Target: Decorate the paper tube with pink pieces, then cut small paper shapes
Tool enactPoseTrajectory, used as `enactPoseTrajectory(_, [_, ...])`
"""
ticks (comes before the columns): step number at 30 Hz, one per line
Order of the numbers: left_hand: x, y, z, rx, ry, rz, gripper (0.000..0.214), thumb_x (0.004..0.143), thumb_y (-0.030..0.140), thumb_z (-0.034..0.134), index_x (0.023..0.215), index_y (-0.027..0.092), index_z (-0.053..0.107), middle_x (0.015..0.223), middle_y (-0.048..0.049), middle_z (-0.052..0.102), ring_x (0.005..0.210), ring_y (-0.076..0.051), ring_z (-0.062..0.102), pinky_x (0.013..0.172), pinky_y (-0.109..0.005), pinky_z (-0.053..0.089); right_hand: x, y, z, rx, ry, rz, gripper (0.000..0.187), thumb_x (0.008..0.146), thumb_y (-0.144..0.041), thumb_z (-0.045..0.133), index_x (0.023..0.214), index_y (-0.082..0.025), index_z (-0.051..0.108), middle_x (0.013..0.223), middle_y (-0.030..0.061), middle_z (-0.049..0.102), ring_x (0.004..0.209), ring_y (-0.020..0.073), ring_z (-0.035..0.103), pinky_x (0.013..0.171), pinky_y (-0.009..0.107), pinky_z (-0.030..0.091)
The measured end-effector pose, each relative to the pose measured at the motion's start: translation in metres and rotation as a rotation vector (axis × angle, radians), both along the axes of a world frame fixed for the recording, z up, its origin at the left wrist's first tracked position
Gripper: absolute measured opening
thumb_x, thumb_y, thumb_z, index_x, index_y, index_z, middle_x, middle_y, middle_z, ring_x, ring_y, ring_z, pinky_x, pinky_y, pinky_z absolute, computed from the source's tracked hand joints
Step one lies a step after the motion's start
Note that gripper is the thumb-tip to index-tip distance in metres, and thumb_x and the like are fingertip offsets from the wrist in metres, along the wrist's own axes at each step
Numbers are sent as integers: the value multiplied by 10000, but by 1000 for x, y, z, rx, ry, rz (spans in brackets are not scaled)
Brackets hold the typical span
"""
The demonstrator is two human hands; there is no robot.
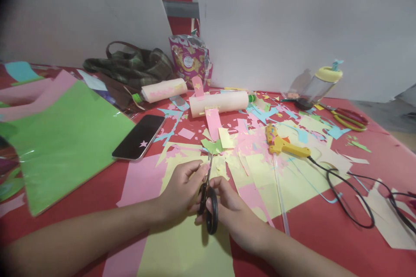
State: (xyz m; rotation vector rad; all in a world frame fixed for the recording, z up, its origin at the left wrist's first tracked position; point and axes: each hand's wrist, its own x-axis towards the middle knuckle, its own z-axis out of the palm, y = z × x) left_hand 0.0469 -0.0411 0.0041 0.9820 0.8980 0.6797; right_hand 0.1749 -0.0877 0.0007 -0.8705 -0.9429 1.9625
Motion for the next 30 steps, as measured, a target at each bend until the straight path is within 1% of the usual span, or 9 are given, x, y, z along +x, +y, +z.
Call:
enactPoseTrajectory(6, [0, 0, 1, -10, -1, -1, 315, 766, 451, 414, 607, 204, 301, 384, 99, 255, 247, -43, 271, 230, -165, 222, -2, 1, 3, -2, -32, 8, 216, 788, -338, 493, 851, -197, 343, 838, 36, 540, 763, 143, 576, 746, 365, 419])
enactPoseTrajectory(11, [0, 0, 0, 8, 8, -19, 308, 770, 461, 396, 618, 204, 319, 385, 99, 257, 238, -42, 264, 226, -172, 214, -3, 2, 7, 3, -56, 23, 226, 788, -349, 488, 831, -202, 322, 773, 25, 563, 691, 132, 581, 715, 355, 415])
enactPoseTrajectory(18, [-4, 0, -2, 70, 38, -46, 307, 781, 471, 365, 630, 205, 332, 381, 86, 333, 229, -57, 300, 210, -182, 220, -3, 2, 5, 10, -75, 36, 218, 798, -334, 476, 818, -203, 303, 726, 19, 572, 631, 110, 559, 642, 322, 415])
enactPoseTrajectory(22, [-5, -1, -5, 93, 46, -61, 316, 790, 469, 345, 624, 201, 331, 375, 80, 381, 224, -65, 334, 212, -182, 227, -4, 2, 4, 5, -87, 40, 250, 784, -362, 484, 810, -211, 288, 707, 18, 574, 594, 118, 554, 545, 293, 421])
enactPoseTrajectory(25, [-5, -1, -5, 109, 43, -68, 311, 796, 456, 340, 625, 196, 340, 371, 76, 401, 237, -78, 378, 228, -181, 241, -6, 3, 5, 4, -103, 1, 286, 758, -390, 509, 789, -216, 284, 704, 5, 555, 548, 110, 547, 500, 275, 419])
enactPoseTrajectory(28, [-4, 1, -4, 118, 17, -63, 286, 803, 433, 333, 641, 198, 349, 369, 77, 403, 258, -92, 406, 258, -193, 273, -4, 5, 4, 30, -115, -88, 324, 718, -382, 565, 768, -217, 291, 729, -9, 521, 556, 103, 550, 529, 277, 429])
enactPoseTrajectory(30, [-3, 3, -3, 148, 13, -68, 286, 805, 408, 339, 617, 192, 353, 379, 71, 398, 294, -90, 418, 306, -203, 310, -1, 6, 2, 54, -135, -156, 331, 702, -380, 584, 782, -219, 305, 724, -16, 511, 571, 105, 548, 544, 274, 427])
